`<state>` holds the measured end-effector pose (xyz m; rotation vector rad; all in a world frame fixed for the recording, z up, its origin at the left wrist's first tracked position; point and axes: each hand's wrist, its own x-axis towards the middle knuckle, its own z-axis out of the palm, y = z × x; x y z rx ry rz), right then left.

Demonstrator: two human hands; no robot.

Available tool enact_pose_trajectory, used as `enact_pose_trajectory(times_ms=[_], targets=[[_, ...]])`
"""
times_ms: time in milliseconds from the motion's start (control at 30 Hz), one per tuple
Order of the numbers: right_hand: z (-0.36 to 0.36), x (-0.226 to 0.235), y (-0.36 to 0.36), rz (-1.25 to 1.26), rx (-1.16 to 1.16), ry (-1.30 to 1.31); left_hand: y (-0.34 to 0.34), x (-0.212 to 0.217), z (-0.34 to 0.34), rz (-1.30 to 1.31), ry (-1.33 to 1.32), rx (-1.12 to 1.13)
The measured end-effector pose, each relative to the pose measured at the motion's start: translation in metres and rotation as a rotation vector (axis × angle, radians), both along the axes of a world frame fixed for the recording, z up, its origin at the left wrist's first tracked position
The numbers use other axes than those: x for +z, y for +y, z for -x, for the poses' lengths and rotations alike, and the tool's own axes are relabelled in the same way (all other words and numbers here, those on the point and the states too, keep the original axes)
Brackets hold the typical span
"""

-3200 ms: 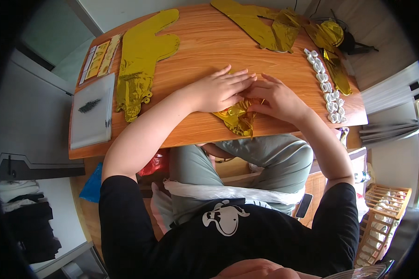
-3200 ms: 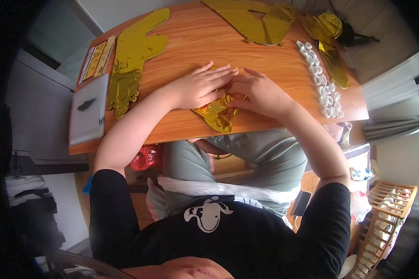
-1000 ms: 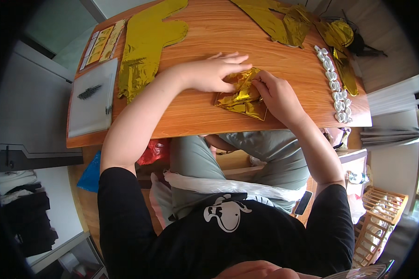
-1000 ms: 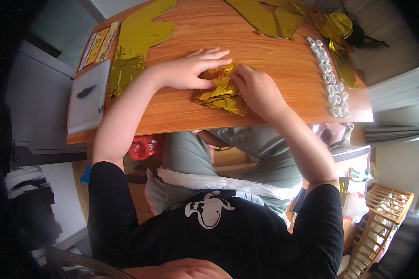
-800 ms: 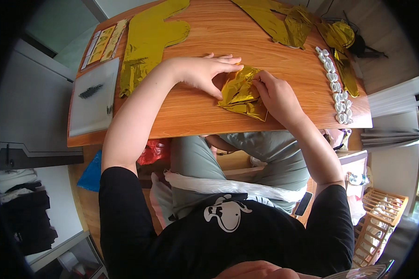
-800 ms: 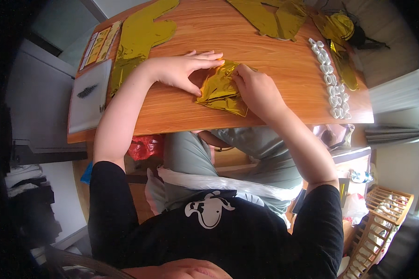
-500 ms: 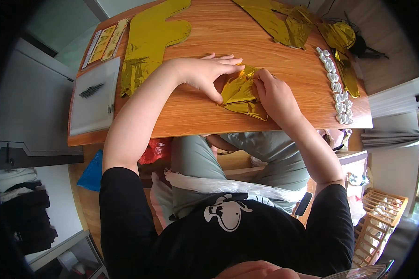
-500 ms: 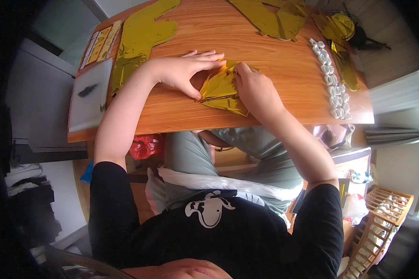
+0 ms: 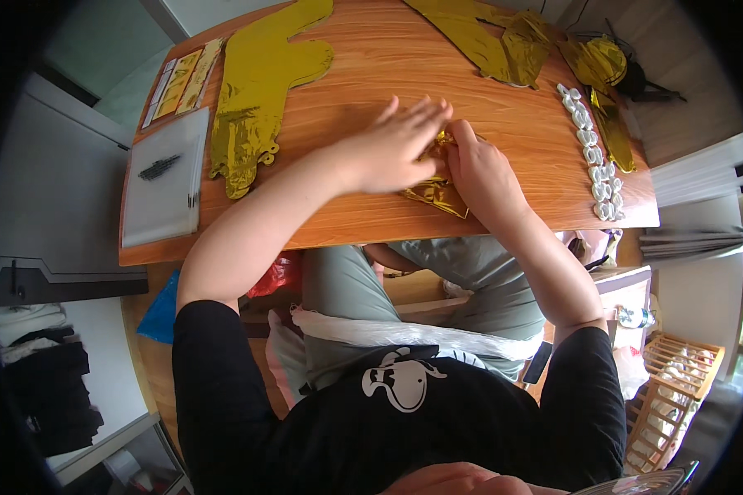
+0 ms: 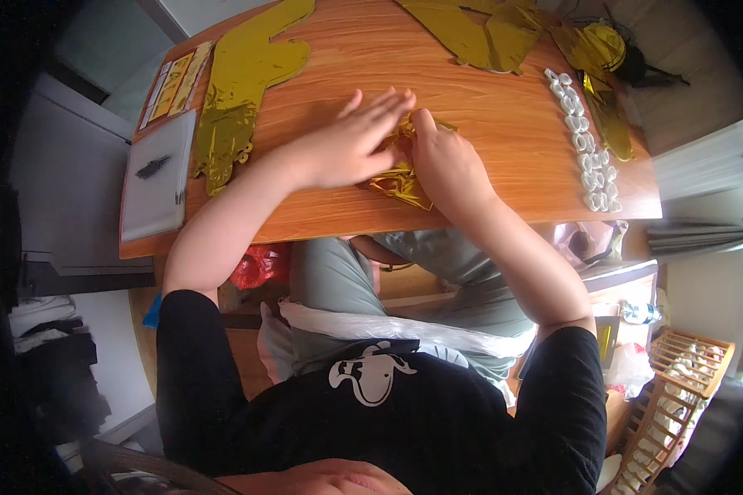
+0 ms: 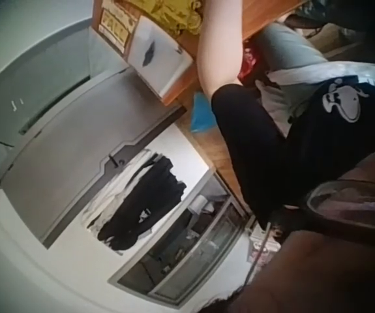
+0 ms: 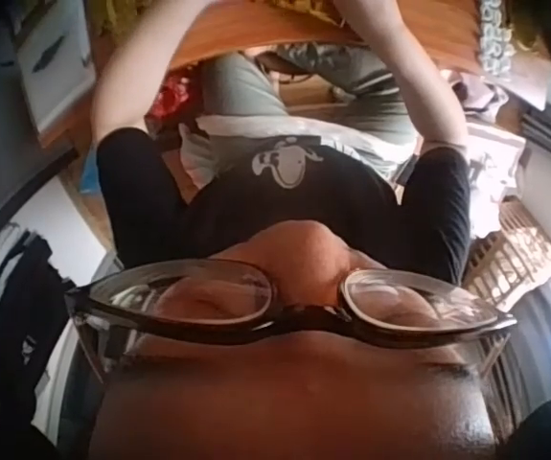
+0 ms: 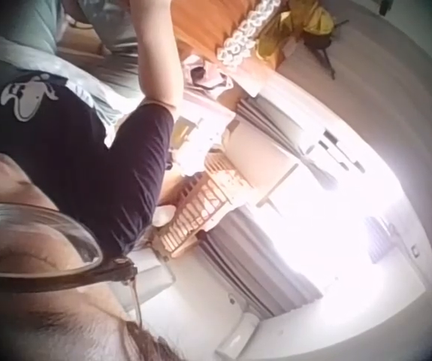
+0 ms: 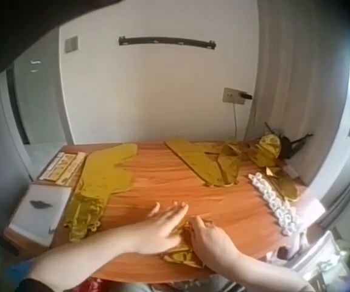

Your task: Folding gold foil materials and inserting them into plastic sleeves with cardboard backings.

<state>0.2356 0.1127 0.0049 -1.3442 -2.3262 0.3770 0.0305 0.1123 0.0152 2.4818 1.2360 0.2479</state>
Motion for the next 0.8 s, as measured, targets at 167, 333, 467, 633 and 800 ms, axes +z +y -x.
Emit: enact_pose_trajectory(times_ms=[167, 333, 467, 633, 800], targets=[[0.002, 0.007, -0.003, 0.081, -0.085, 0.015, -0.009, -0.025, -0.011, -0.251, 0.138, -0.002], [-0.01, 0.019, -0.007, 0.006, -0.035, 0.28, -0.008, -0.027, -0.011, -0.256, 0.157, -0.004], [-0.045, 0.014, -0.019, -0.484, 0.344, 0.016, -0.006, -0.023, -0.009, -0.287, 0.157, -0.045], [-0.052, 0.008, -0.033, -0.285, 0.355, -0.032, 0.001, -0.024, -0.005, -0.302, 0.182, -0.131], [-0.052, 0.01, -0.036, -0.233, 0.377, -0.036, 0.009, -0.025, 0.0, -0.296, 0.161, -0.167]])
